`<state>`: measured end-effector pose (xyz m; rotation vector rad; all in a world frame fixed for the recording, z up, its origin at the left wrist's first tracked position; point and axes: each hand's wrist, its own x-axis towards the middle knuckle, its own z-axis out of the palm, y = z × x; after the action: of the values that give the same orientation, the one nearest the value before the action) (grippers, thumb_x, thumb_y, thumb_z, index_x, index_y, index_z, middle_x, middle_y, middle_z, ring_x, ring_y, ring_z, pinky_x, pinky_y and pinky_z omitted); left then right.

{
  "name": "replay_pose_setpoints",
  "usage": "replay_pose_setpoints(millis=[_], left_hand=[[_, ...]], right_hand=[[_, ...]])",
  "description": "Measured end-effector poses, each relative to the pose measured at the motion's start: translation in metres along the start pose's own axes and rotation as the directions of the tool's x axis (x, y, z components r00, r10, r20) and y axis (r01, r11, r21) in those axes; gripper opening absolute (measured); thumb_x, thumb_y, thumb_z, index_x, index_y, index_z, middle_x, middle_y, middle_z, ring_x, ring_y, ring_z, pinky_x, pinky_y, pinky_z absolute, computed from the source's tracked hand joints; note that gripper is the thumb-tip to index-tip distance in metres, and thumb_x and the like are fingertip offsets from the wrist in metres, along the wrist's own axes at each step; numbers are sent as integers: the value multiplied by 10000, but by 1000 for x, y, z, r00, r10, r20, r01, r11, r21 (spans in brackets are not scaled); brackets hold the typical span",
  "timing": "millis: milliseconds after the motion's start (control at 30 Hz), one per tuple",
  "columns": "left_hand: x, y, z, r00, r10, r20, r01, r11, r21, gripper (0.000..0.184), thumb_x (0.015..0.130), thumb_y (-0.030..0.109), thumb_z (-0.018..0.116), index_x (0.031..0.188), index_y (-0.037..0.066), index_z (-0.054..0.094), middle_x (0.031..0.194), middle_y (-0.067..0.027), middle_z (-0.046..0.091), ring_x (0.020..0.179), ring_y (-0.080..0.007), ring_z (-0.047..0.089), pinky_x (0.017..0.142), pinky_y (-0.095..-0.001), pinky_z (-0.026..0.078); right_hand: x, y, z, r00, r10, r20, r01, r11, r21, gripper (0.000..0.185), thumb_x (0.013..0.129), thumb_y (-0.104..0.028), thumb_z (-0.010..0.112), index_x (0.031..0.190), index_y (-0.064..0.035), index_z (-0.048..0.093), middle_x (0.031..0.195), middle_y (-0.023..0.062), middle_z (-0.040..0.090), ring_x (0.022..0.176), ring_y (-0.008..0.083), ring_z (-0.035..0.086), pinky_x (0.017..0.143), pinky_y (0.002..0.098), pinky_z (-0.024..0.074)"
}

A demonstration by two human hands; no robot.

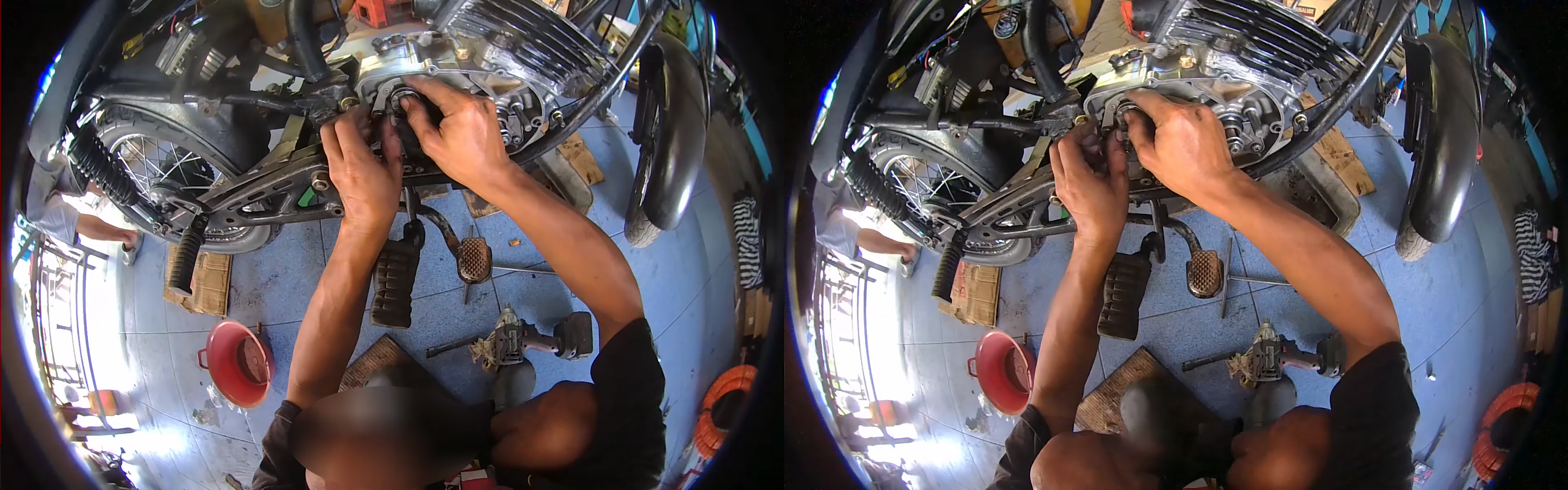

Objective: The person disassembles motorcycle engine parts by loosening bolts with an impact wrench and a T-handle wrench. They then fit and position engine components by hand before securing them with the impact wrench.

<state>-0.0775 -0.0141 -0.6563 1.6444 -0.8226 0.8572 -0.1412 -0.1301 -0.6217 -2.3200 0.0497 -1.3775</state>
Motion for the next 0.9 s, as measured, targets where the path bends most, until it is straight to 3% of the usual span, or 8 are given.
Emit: replay_pose_setpoints(millis=[33, 100, 200, 400, 500, 600, 700, 900], left_hand=[[1, 2, -1, 1000, 6, 7, -6, 1000, 0, 265, 823, 70, 688, 1070, 48, 592, 889, -133, 578, 730, -264, 593, 665, -373, 499], [2, 4, -5, 990, -38, 132, 24, 994, 109, 286, 843, 47, 652, 1106, 1, 549, 982, -203, 548, 847, -358, 584, 737, -420, 501], [1, -4, -1, 995, 68, 77, -81, 982, 173, 207, 829, 112, 700, 1009, 45, 622, 915, -148, 618, 791, -329, 611, 680, -400, 502], [2, -5, 1, 978, 205, 33, -208, 968, 139, 192, 824, 65, 669, 1012, 49, 632, 909, -138, 624, 782, -321, 611, 679, -391, 505], [1, 0, -1, 992, 79, 97, -91, 987, 135, 272, 806, -28, 624, 1070, 25, 590, 943, -169, 589, 864, -349, 585, 717, -424, 494], [1, 12, -4, 996, -55, 76, 48, 995, 91, 280, 806, -13, 639, 1078, 24, 587, 931, -173, 586, 873, -352, 582, 730, -425, 495], [2, 0, -4, 987, 46, 152, -77, 975, 209, 282, 808, 5, 652, 1081, 33, 588, 925, -173, 583, 871, -356, 584, 736, -425, 496], [-1, -4, -2, 987, 123, 104, -138, 979, 148, 278, 820, 34, 653, 1090, 59, 589, 934, -173, 588, 878, -361, 591, 739, -435, 495]], right_hand=[[-1, -1, -1, 1000, 22, 17, -22, 1000, 13, 236, 838, -166, 625, 1033, -39, 666, 775, 213, 668, 692, 378, 661, 644, 443, 539], [-2, -1, -2, 998, 47, 30, -48, 998, 27, 237, 838, -163, 623, 1037, -40, 665, 778, 213, 669, 694, 378, 661, 645, 444, 539], [-3, 0, -1, 999, 48, 5, -48, 997, 58, 237, 839, -161, 621, 1037, -40, 665, 778, 214, 668, 695, 381, 660, 647, 446, 539], [-4, 1, 1, 998, 56, -5, -55, 991, 118, 226, 839, -147, 617, 1028, -33, 665, 764, 217, 661, 668, 375, 656, 624, 436, 536], [-4, 0, 1, 998, 63, -24, -58, 984, 170, 217, 834, -127, 618, 1023, -31, 666, 767, 214, 661, 651, 372, 653, 609, 424, 534], [-4, 1, 1, 997, 68, -46, -59, 984, 168, 212, 826, -106, 623, 1020, -30, 665, 769, 204, 665, 655, 363, 657, 604, 414, 533], [-4, 2, 2, 994, 84, -71, -66, 972, 225, 199, 822, -101, 630, 1002, -29, 677, 790, 196, 674, 672, 349, 667, 622, 402, 537], [0, -5, -2, 967, 256, 1, -243, 917, 316, 167, 822, -100, 630, 957, -30, 700, 830, 191, 684, 721, 342, 679, 675, 381, 542]])
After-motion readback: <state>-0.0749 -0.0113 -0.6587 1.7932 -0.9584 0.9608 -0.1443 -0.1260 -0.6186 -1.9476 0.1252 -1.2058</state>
